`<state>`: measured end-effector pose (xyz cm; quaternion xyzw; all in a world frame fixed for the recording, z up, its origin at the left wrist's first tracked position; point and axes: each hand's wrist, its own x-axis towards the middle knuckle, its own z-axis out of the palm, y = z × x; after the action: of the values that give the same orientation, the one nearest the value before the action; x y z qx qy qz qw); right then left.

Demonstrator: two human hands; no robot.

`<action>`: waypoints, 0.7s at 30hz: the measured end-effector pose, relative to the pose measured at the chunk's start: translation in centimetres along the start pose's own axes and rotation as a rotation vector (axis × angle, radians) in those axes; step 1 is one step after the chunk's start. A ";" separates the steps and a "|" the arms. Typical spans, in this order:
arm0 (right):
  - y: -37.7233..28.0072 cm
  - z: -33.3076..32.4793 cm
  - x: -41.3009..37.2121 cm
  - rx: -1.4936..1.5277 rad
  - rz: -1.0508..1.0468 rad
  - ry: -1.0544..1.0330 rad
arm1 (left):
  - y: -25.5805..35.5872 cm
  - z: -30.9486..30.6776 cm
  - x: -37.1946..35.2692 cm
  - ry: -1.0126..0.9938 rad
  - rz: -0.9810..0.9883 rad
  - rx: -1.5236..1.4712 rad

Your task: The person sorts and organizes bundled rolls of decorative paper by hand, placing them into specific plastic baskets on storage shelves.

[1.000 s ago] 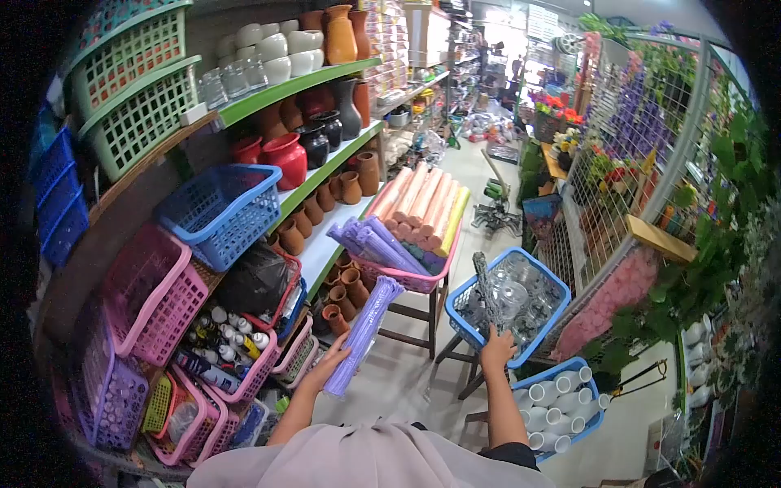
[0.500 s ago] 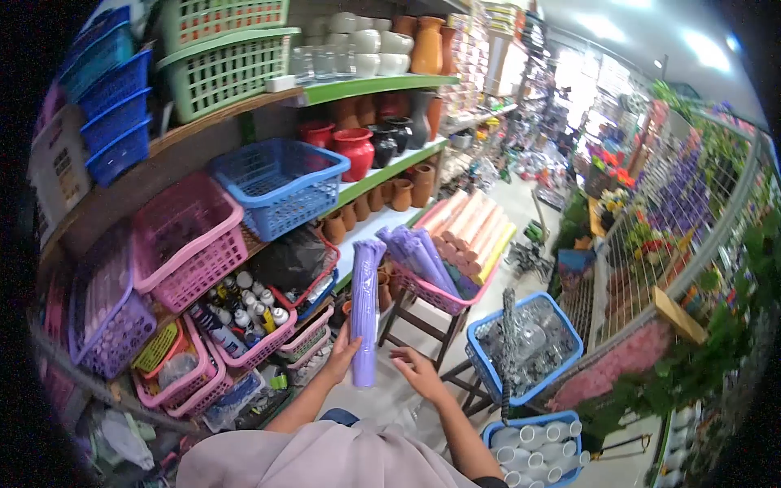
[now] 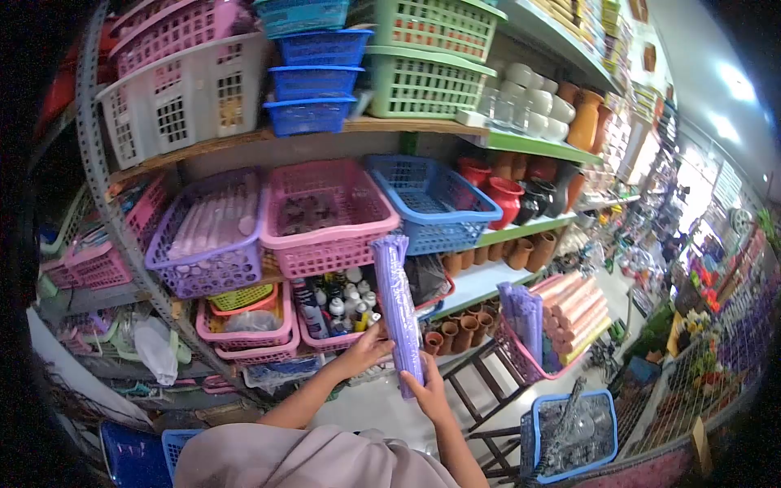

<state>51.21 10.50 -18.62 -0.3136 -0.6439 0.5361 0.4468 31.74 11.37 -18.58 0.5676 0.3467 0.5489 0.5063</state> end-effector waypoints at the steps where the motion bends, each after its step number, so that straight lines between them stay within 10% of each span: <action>1: -0.2 0.7 0.6 0.003 -0.004 -0.019 | 1.7 -0.9 -0.6 0.077 0.030 0.037; 11: -6.9 9.3 7.9 -0.149 -0.094 0.102 | 18.5 -15.5 -8.4 0.733 0.702 1.022; 21: -15.3 19.7 15.6 -0.615 -0.244 -0.002 | 26.5 -31.1 -12.0 0.866 0.378 1.539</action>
<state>28.05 12.69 -0.53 -0.3537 -0.8091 0.2593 0.3913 -4.78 -0.50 -0.10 0.5406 0.6793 0.4049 -0.2871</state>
